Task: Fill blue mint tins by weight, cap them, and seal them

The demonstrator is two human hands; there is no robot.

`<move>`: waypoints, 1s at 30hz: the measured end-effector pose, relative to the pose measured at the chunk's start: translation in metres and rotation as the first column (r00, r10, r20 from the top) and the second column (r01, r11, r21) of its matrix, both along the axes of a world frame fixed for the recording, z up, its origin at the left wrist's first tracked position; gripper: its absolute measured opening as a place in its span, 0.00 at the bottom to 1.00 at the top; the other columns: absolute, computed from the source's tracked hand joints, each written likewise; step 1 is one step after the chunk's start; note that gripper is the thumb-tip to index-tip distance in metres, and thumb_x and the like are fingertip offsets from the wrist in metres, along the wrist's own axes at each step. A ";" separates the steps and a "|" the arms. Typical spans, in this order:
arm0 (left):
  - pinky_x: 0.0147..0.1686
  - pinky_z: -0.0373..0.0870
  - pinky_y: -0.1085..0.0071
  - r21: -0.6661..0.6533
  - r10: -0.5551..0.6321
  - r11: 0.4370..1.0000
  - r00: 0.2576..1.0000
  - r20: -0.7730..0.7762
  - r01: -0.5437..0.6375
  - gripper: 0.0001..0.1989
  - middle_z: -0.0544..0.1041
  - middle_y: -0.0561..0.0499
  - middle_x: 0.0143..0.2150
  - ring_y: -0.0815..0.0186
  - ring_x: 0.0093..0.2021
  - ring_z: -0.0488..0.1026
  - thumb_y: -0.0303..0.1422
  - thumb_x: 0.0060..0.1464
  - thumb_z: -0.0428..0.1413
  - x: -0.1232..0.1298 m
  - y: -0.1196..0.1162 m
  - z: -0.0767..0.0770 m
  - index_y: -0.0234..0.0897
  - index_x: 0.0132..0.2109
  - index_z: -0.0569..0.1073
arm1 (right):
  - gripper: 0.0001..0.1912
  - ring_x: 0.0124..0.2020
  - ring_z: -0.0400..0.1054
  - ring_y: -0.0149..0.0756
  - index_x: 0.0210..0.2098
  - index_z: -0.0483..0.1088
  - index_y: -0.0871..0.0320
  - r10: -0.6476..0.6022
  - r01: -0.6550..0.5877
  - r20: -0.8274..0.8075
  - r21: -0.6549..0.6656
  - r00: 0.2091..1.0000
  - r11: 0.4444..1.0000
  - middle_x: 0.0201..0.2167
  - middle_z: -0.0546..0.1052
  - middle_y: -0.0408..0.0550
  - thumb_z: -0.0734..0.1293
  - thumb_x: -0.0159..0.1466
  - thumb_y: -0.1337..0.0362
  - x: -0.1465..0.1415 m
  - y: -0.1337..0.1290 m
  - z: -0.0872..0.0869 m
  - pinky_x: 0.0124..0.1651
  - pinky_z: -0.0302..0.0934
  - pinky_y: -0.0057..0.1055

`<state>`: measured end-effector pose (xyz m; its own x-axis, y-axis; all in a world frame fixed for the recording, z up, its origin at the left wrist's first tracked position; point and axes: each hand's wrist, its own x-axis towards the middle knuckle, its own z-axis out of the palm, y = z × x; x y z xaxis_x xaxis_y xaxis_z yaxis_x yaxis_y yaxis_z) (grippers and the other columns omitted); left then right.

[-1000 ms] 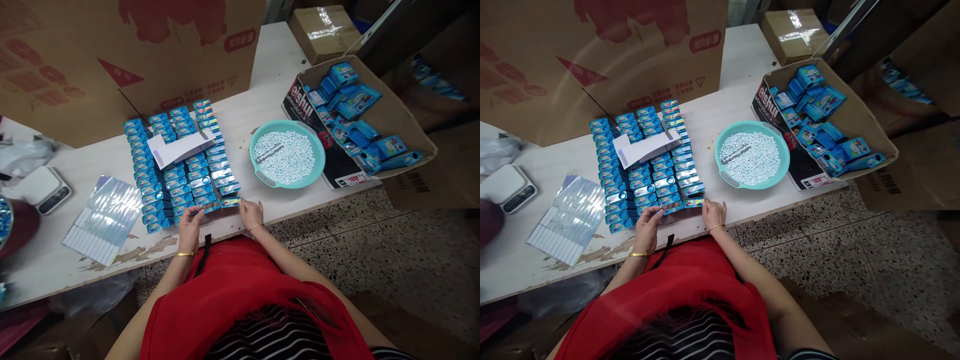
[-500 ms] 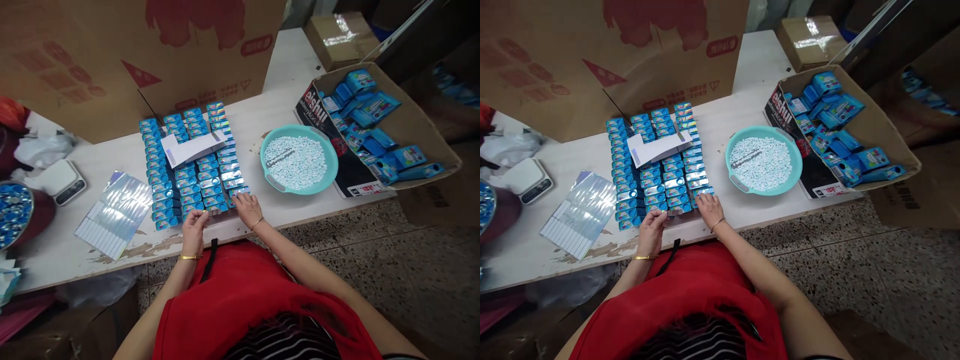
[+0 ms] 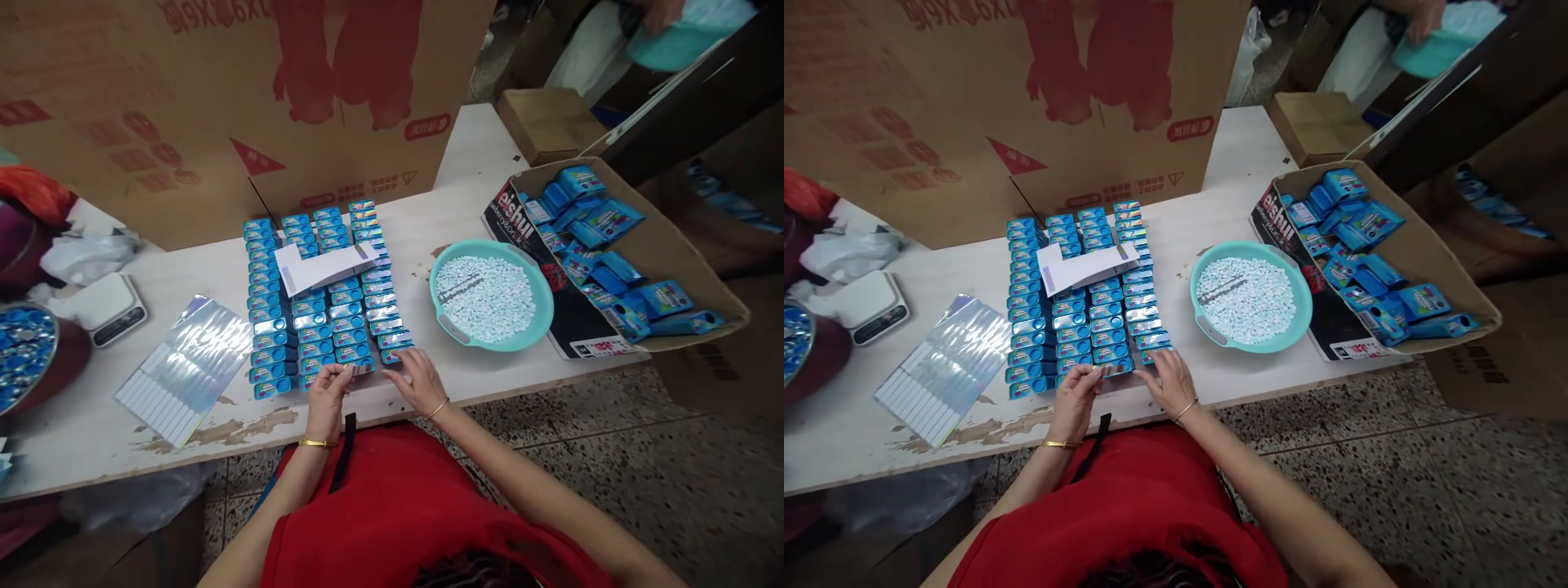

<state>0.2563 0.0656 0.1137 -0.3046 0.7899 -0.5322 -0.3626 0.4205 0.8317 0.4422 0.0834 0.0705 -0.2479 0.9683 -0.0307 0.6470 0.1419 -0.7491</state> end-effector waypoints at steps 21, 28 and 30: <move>0.37 0.64 0.68 0.014 -0.142 0.982 0.777 -0.613 0.190 0.09 0.70 0.51 0.29 0.65 0.33 0.67 0.39 0.46 0.57 0.001 -0.004 -0.045 0.38 0.26 0.70 | 0.16 0.28 0.67 0.35 0.33 0.71 0.58 -0.084 0.078 -0.011 -0.255 0.996 0.964 0.25 0.74 0.46 0.57 0.66 0.55 -0.034 -0.002 0.000 0.30 0.51 0.27; 0.46 0.57 0.60 -0.093 -0.199 0.968 0.490 -0.849 0.233 0.05 0.70 0.47 0.39 0.57 0.45 0.65 0.33 0.50 0.56 0.005 0.001 -0.047 0.38 0.28 0.72 | 0.14 0.36 0.72 0.39 0.39 0.73 0.56 0.027 0.042 0.277 -0.243 0.961 0.969 0.34 0.79 0.51 0.57 0.68 0.60 -0.040 0.012 0.009 0.33 0.52 0.28; 0.45 0.57 0.59 -0.150 -0.244 0.953 0.372 -0.896 0.264 0.05 0.70 0.47 0.39 0.56 0.45 0.65 0.33 0.52 0.55 0.005 0.001 -0.050 0.38 0.30 0.72 | 0.14 0.36 0.72 0.40 0.40 0.72 0.56 0.056 0.031 0.331 -0.251 0.942 0.968 0.34 0.79 0.52 0.56 0.68 0.60 -0.041 0.014 0.010 0.34 0.53 0.29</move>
<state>0.2610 0.0668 0.0636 -0.3788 0.9229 -0.0685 0.7160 0.3392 0.6101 0.4010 0.0975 0.0808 -0.1934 0.9155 -0.3528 0.8645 -0.0111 -0.5026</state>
